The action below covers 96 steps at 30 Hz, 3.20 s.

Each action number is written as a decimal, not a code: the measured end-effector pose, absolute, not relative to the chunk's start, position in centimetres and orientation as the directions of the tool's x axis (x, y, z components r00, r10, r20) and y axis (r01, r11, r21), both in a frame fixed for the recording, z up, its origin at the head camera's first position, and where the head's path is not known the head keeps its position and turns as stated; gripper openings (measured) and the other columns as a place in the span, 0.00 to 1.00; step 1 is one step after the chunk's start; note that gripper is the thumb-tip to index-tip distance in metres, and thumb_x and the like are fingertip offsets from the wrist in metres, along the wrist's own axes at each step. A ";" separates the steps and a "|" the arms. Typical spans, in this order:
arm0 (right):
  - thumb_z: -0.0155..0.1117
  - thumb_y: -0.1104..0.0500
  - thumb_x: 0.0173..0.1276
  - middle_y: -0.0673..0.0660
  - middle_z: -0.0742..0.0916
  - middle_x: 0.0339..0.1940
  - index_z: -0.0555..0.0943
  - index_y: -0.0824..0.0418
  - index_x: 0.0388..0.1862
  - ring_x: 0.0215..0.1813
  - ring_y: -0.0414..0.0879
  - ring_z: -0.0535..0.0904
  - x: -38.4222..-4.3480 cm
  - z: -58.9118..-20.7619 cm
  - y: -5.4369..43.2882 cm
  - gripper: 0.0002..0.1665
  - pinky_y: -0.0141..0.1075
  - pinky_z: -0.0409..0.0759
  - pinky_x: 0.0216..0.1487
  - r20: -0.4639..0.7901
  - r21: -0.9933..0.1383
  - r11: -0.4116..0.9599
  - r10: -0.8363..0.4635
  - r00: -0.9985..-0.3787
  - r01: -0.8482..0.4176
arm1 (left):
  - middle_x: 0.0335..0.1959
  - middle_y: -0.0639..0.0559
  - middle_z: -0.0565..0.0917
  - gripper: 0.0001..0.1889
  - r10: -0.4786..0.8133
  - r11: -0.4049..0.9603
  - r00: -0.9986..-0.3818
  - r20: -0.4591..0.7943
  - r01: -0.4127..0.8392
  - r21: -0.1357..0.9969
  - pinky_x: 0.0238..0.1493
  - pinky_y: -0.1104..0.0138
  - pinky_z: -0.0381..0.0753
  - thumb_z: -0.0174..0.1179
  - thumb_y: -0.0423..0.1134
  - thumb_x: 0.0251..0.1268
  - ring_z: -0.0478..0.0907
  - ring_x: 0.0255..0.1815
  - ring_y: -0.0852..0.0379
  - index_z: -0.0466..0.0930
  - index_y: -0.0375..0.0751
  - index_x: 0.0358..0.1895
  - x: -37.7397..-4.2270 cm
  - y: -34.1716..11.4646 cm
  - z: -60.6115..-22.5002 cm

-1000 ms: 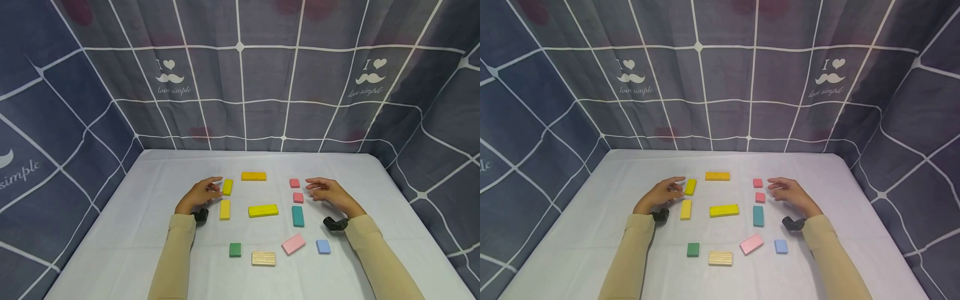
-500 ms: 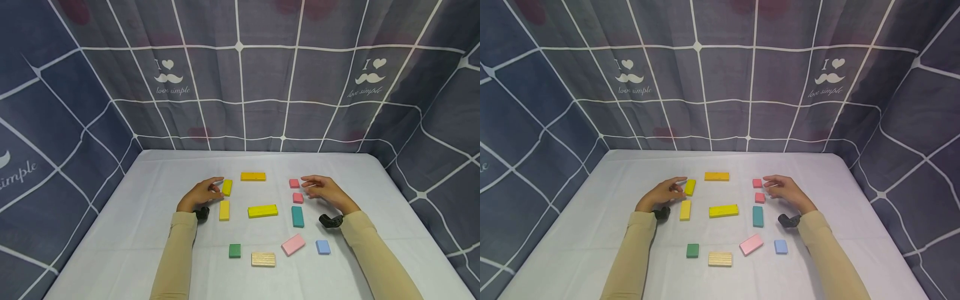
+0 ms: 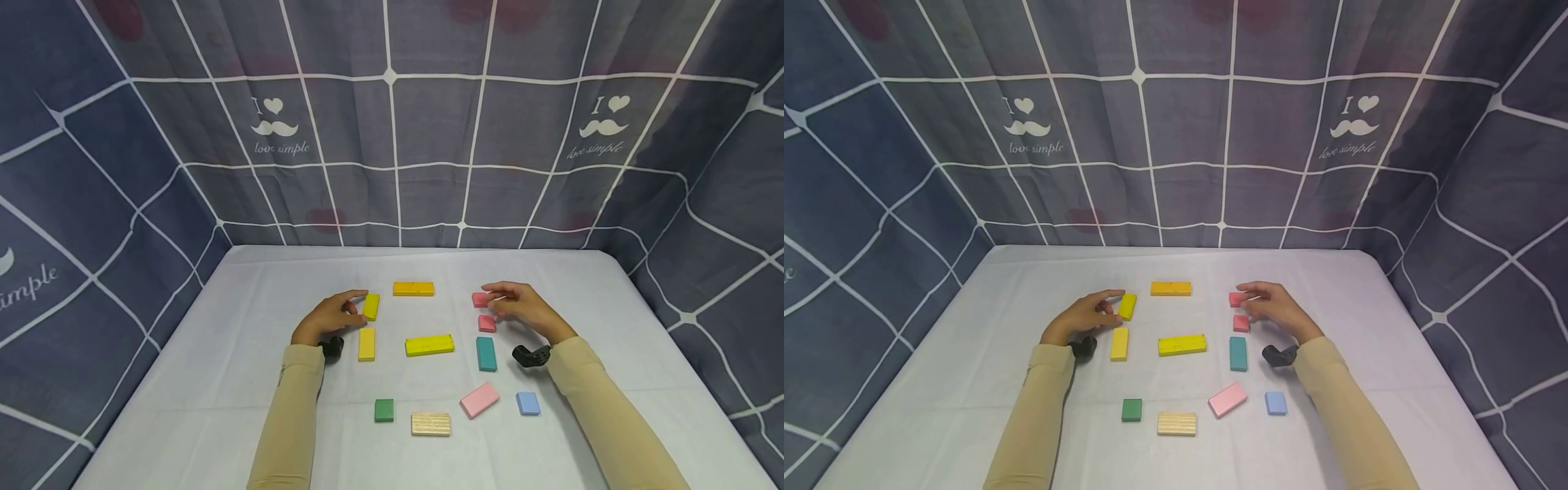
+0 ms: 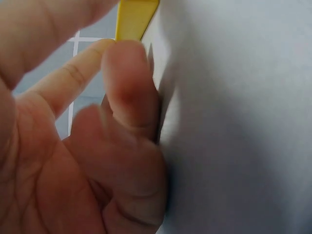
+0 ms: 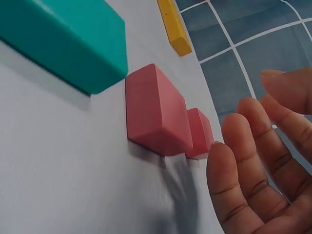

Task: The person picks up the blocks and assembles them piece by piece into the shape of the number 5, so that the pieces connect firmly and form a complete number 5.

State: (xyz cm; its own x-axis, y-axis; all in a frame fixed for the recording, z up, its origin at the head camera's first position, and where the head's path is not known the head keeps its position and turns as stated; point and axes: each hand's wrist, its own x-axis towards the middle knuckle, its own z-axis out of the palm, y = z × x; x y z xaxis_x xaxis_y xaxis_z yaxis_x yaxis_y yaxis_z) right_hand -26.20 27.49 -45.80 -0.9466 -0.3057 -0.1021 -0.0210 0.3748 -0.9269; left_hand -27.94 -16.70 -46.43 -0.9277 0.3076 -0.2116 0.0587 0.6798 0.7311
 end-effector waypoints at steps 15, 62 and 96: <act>0.67 0.64 0.78 0.71 0.85 0.63 0.74 0.73 0.76 0.53 0.49 0.84 -27.0 -45.5 25.6 0.31 0.37 0.86 0.53 -0.117 -0.917 0.399 -0.281 -0.952 -0.005 | 0.41 0.47 0.80 0.33 0.267 0.698 -0.944 -0.196 0.049 0.715 0.41 0.65 0.72 0.76 0.39 0.68 0.73 0.38 0.52 0.77 0.45 0.76 -28.0 -16.6 -46.9; 0.68 0.66 0.77 0.70 0.84 0.67 0.78 0.70 0.73 0.48 0.42 0.85 -31.0 -45.7 20.1 0.28 0.34 0.81 0.45 -0.116 -0.917 0.399 -0.286 -0.951 -0.008 | 0.40 0.48 0.79 0.34 0.290 0.694 -0.940 -0.178 0.079 0.715 0.42 0.63 0.71 0.77 0.39 0.68 0.72 0.38 0.53 0.76 0.44 0.76 -28.1 -16.6 -46.9; 0.73 0.69 0.71 0.67 0.84 0.63 0.81 0.69 0.69 0.57 0.54 0.80 -33.5 -46.1 16.5 0.28 0.34 0.82 0.44 -0.197 -0.856 0.516 -0.298 -0.934 0.016 | 0.40 0.49 0.79 0.34 0.262 0.701 -0.945 -0.198 0.045 0.712 0.44 0.63 0.70 0.77 0.40 0.68 0.72 0.39 0.53 0.76 0.47 0.77 -28.1 -16.5 -47.0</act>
